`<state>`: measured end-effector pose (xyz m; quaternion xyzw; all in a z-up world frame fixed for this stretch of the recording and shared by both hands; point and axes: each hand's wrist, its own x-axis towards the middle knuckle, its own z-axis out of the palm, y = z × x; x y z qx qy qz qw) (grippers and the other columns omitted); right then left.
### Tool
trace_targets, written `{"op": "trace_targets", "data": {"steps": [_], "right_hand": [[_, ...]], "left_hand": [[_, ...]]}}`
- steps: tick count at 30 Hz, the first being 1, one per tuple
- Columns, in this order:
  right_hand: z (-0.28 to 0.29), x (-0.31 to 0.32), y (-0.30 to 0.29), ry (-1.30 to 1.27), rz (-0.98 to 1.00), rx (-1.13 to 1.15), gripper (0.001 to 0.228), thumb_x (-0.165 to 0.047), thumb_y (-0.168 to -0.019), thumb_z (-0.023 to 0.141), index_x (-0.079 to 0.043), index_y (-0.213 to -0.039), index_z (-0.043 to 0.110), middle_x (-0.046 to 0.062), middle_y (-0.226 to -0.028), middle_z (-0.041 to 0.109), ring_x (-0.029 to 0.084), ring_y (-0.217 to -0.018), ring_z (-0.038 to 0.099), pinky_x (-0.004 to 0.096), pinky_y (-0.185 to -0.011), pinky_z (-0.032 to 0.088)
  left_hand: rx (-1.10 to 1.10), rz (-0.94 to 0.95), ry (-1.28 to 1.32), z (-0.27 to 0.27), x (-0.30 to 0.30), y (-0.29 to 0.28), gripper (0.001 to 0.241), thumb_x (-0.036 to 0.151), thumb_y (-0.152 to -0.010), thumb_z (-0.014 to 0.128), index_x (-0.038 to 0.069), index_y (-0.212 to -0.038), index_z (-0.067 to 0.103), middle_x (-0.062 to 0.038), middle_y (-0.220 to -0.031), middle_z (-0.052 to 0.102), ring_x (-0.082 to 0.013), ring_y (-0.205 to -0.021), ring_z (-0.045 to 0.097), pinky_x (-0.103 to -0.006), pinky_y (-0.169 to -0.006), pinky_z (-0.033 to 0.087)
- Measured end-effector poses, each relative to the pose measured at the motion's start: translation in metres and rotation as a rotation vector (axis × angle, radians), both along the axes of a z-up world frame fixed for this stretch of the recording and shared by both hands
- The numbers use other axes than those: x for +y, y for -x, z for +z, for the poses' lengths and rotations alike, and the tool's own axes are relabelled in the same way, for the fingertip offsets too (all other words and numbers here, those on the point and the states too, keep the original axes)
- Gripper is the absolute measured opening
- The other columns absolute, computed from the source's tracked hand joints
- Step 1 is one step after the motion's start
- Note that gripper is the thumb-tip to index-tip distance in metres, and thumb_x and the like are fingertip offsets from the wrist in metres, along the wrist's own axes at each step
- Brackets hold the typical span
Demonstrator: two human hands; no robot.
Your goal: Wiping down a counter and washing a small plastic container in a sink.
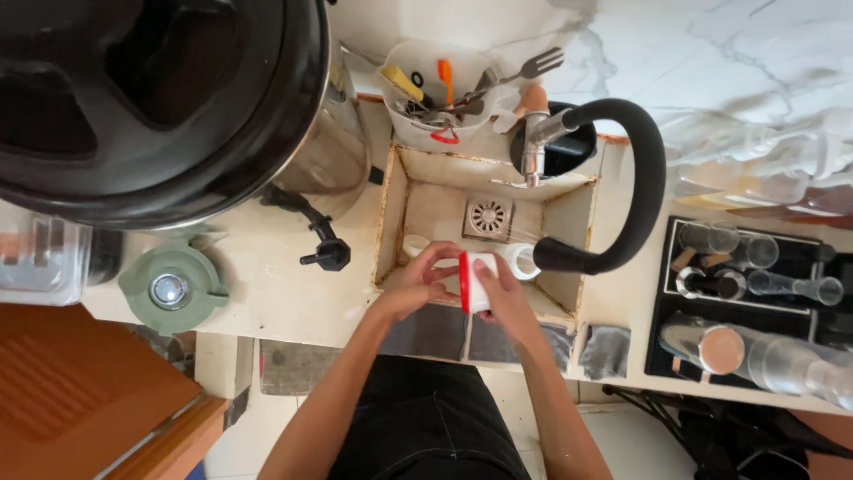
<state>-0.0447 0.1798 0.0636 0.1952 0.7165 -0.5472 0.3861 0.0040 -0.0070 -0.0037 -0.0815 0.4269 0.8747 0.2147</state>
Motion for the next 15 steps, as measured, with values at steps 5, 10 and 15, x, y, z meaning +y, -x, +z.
{"op": "trace_targets", "data": {"steps": [5, 10, 15], "right_hand": [[0.027, 0.005, -0.008, 0.084, 0.146, 0.09, 0.065, -0.056, -0.091, 0.059, -0.021, -0.146, 0.05, -0.002, -0.077, 0.064, 0.007, -0.059, 0.053, 0.024, -0.046, 0.038], [0.058, 0.008, -0.015, 0.087, 0.16, -0.062, 0.057, -0.052, -0.087, 0.059, -0.019, -0.133, 0.064, -0.004, -0.077, 0.065, 0.006, -0.059, 0.054, 0.023, -0.044, 0.032], [0.059, 0.01, -0.023, 0.075, 0.135, -0.079, 0.06, -0.056, -0.084, 0.058, -0.017, -0.129, 0.066, -0.004, -0.08, 0.07, 0.006, -0.06, 0.057, 0.022, -0.044, 0.03]], "left_hand": [[-0.012, -0.077, 0.077, 0.015, -0.005, 0.001, 0.064, -0.015, -0.077, 0.065, 0.014, -0.132, 0.05, -0.005, -0.136, 0.049, -0.0217, -0.124, 0.059, -0.0312, -0.091, 0.06], [0.21, -0.183, 0.199, 0.015, -0.009, 0.007, 0.044, -0.01, -0.074, 0.081, 0.008, -0.103, 0.054, -0.001, -0.108, 0.053, -0.0118, -0.105, 0.058, -0.0297, -0.085, 0.059], [0.249, -0.226, 0.26, 0.03, -0.009, 0.009, 0.042, -0.009, -0.07, 0.083, 0.007, -0.095, 0.053, 0.001, -0.098, 0.053, -0.0096, -0.097, 0.055, -0.0279, -0.082, 0.057]]}}
